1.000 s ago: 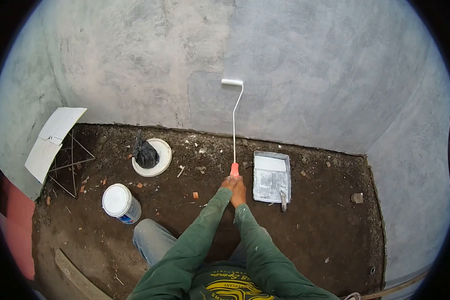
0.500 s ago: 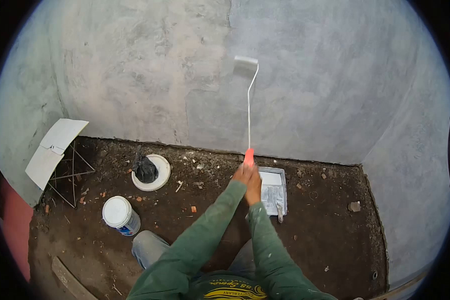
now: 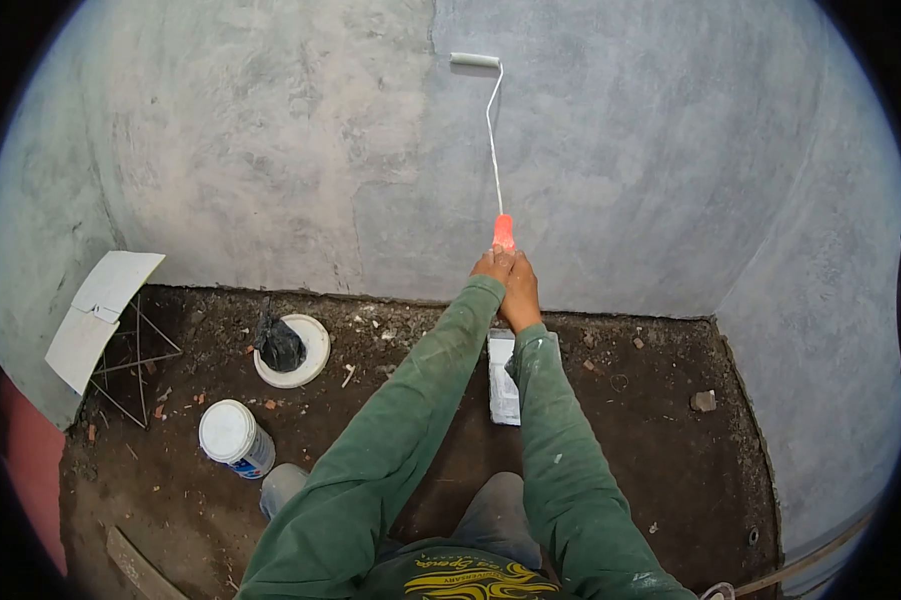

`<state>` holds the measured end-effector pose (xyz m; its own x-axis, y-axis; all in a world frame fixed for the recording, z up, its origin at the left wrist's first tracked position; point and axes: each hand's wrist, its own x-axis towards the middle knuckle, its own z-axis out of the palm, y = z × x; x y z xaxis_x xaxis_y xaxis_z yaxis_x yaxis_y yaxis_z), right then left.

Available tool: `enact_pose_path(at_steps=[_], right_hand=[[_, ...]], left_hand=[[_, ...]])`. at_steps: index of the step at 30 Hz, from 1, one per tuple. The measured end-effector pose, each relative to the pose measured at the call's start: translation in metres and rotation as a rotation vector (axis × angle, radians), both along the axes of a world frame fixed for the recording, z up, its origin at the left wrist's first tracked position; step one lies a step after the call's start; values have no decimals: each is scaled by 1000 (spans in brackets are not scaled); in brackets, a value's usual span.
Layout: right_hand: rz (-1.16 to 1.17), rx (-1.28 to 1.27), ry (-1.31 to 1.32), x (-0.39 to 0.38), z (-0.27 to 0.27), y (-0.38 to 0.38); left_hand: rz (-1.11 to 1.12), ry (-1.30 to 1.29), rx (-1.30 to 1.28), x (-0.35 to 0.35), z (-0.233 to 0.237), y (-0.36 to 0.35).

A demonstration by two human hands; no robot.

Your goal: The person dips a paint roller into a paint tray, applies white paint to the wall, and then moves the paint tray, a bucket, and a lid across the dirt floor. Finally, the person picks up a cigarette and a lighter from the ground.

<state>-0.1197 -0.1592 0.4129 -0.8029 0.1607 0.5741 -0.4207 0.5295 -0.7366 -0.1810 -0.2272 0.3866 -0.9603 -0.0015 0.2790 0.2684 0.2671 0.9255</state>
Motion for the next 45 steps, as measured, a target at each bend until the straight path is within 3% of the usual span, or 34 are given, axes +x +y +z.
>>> enact_pose_path(at_steps=[9,13,19,21,26,28,29,31,32,34,37,42,44,45], right_hand=[[0,-55,-148,19,-113,6],[1,-71,-237,42,-139,3],[-13,-93,-315,53,-196,6],[6,-108,-338,57,-206,8],[2,-127,-434,62,-240,20],[-1,-131,-458,66,-248,23],[2,-135,-477,69,-249,24],[-8,-126,-505,69,-261,24],[-16,-115,-533,71,-264,23],[-26,-120,-536,77,-266,22],[-39,-114,-539,88,-257,20],[-62,-125,-406,93,-212,24],[-55,-120,-252,85,-166,25],[-43,-129,-211,74,-149,29]], left_hand=[[-44,-168,38,37,-108,6],[-72,-156,-21,40,-173,9],[-69,-322,59,70,-210,7],[-106,-311,74,59,-253,11],[-111,-366,129,82,-264,23],[-38,-412,12,82,-277,29],[-41,-413,10,56,-354,45],[-144,6,-406,5,-480,25],[-143,7,-408,13,-464,24],[-119,-371,-6,44,-415,21],[-46,-330,82,110,-295,22],[-120,-473,51,112,-228,24],[-133,-155,116,94,-201,32],[-124,110,-41,81,-184,35]])
